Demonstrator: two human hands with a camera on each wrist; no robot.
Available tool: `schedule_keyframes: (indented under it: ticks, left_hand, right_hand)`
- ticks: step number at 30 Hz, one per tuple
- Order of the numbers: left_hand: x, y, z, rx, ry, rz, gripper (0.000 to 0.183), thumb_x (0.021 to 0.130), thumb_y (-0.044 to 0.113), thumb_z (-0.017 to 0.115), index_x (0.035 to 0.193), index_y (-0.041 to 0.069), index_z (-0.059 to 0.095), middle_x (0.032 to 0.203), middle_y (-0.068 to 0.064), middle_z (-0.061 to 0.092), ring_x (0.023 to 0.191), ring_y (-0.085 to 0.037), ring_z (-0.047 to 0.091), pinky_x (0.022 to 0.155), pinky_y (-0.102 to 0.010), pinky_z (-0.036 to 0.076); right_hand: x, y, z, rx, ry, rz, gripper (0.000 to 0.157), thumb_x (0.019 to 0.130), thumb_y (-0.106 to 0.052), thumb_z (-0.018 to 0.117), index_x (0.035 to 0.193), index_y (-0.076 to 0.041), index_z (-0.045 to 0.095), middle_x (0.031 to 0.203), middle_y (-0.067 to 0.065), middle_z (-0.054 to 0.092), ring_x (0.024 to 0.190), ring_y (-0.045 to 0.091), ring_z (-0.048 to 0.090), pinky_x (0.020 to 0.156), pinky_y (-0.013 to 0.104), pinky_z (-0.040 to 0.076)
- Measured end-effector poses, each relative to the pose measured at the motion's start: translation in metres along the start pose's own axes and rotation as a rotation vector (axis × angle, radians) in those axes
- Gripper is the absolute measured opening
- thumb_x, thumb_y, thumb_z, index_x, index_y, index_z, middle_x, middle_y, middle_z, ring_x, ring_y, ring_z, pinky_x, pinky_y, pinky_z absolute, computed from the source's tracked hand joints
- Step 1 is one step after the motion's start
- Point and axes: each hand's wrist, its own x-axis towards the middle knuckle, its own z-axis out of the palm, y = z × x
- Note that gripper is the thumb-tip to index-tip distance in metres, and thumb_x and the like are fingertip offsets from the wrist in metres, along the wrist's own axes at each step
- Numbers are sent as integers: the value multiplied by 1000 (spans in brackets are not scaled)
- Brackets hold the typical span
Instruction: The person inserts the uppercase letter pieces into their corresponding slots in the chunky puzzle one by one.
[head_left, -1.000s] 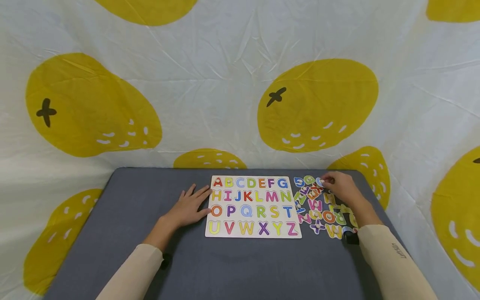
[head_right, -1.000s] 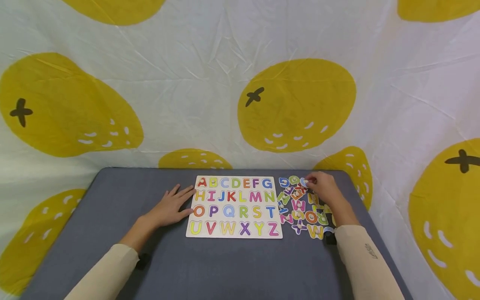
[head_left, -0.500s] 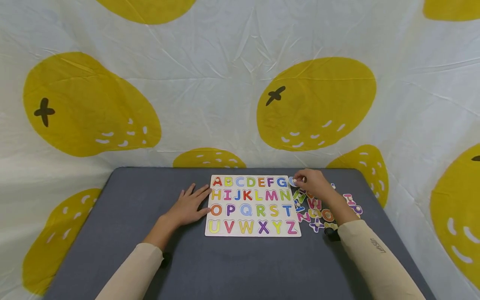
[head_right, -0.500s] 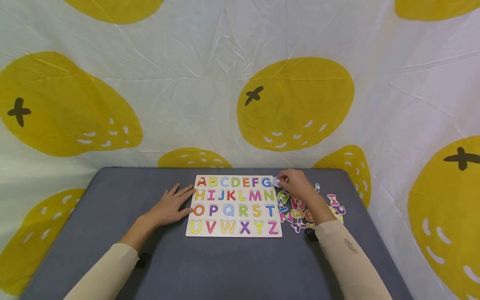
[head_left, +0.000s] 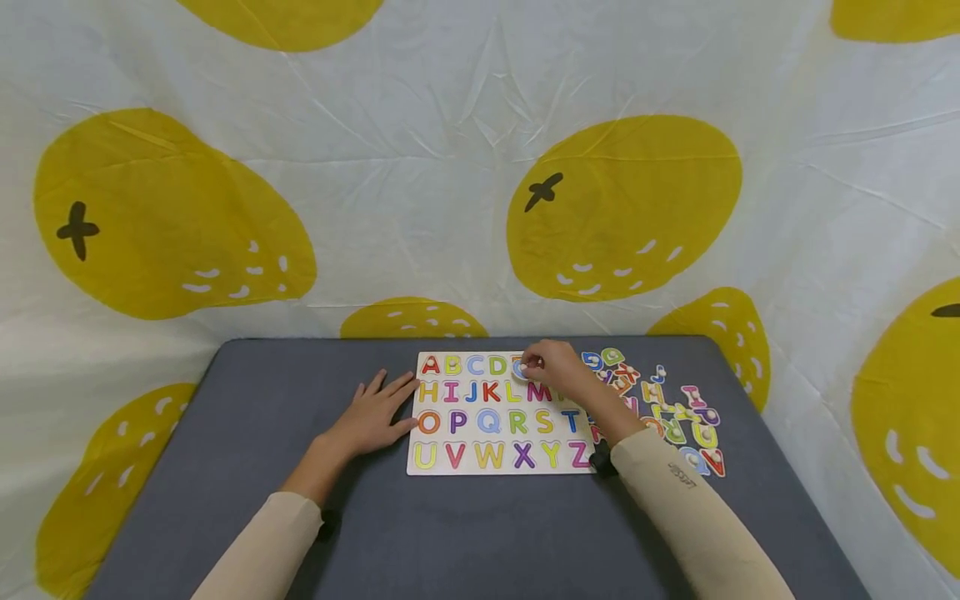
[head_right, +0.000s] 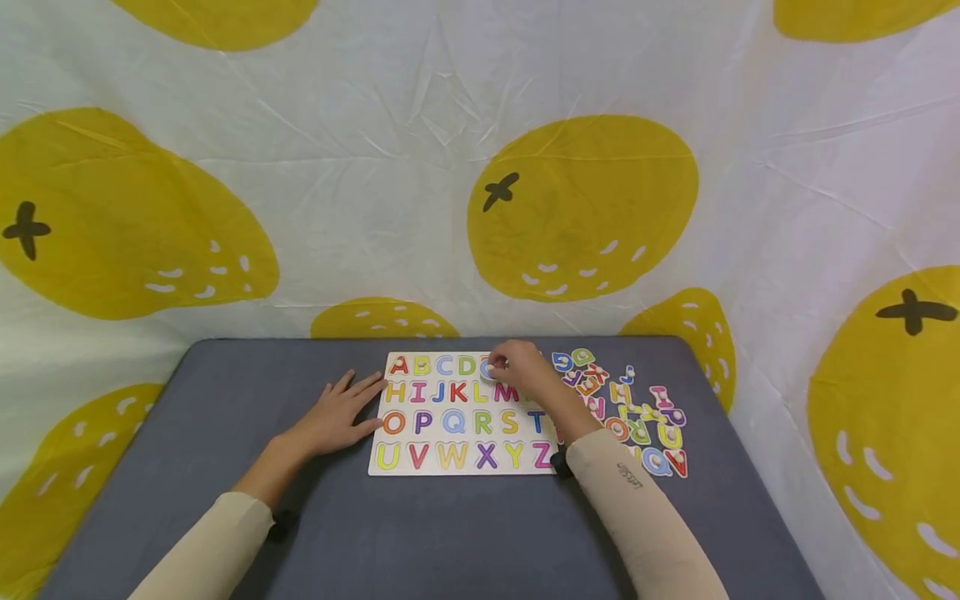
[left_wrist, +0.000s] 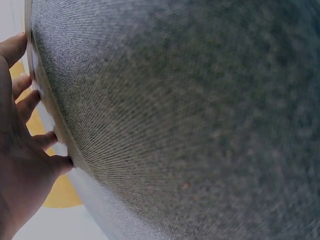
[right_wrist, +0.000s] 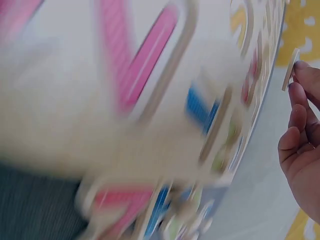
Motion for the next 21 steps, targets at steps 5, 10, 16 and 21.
schedule_keyframes:
  ticks: [5,10,16,21]
  left_hand:
    - [-1,0,-1,2,0,2,75,100,52,60,163,18,36,169,-7,33,155,-51,19,115,-79,19]
    - [0,-1,-1,0,-7,-1,76,100,53,60,163,19,35,169,-6,32,156,-51,18,116,-79,18]
    - [2,-2,1,-14,-11,-6,76,100,54,60,164,21,34,170,-4,30,157,-50,16,117,-78,17]
    - [2,-2,0,-13,-8,-6,77,99,54,61,163,21,34,170,-5,31,156,-50,17,116,-78,17]
  right_hand:
    - [13,-23,14,9,-8,19,10,95,-23,76,98,-13,76,89,0,67,81,15,58,73,28,50]
    - [26,-36,26,3,0,47,12,95,-25,77,93,-14,73,85,-1,65,79,15,59,66,26,51]
    - [42,-48,38,-31,17,83,17,94,-28,78,87,-15,71,80,-1,63,76,15,58,67,28,48]
    - [50,-55,46,-47,21,98,20,94,-29,78,84,-14,69,79,0,62,72,16,57,64,26,46]
